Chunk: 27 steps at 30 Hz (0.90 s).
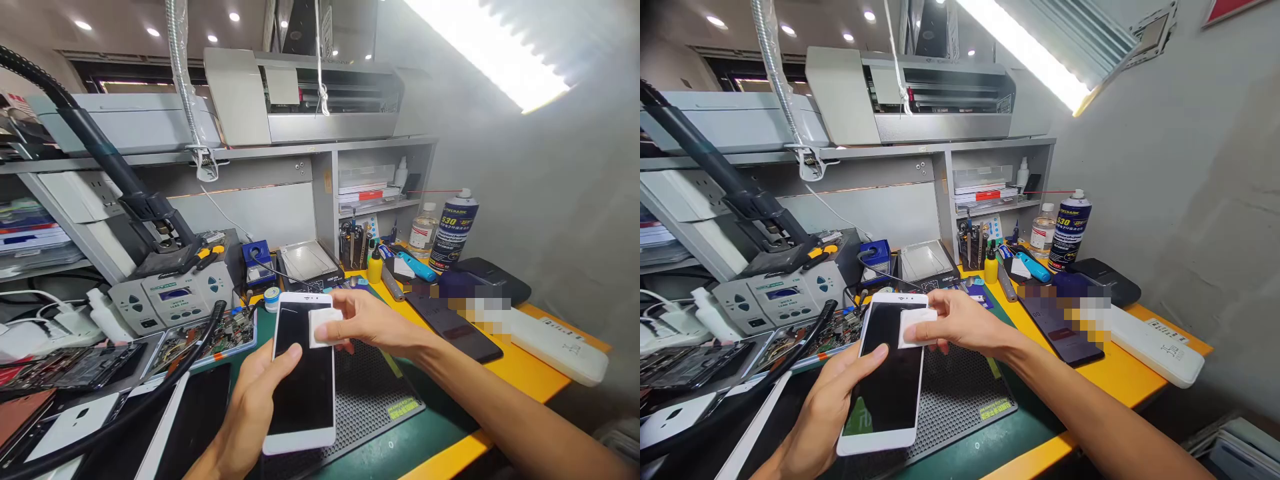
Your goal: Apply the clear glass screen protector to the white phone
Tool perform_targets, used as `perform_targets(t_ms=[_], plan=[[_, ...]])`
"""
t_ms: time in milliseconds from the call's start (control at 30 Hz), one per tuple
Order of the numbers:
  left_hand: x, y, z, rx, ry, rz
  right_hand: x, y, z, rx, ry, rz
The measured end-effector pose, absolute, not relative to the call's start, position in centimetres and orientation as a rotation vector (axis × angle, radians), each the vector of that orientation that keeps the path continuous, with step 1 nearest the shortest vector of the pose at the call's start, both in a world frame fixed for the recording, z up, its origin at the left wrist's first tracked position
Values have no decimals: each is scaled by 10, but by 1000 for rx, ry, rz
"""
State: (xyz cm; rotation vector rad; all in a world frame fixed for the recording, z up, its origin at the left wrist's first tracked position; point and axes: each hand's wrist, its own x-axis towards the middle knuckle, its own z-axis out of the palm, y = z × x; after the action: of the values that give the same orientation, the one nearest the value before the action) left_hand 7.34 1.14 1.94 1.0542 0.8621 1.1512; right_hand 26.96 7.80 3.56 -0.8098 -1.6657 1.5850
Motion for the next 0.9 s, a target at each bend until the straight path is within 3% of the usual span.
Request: perform_targets(t_ms=[900], plan=[[73,11,17,1122,885,1115,271,76,39,-798,-1522,1623]])
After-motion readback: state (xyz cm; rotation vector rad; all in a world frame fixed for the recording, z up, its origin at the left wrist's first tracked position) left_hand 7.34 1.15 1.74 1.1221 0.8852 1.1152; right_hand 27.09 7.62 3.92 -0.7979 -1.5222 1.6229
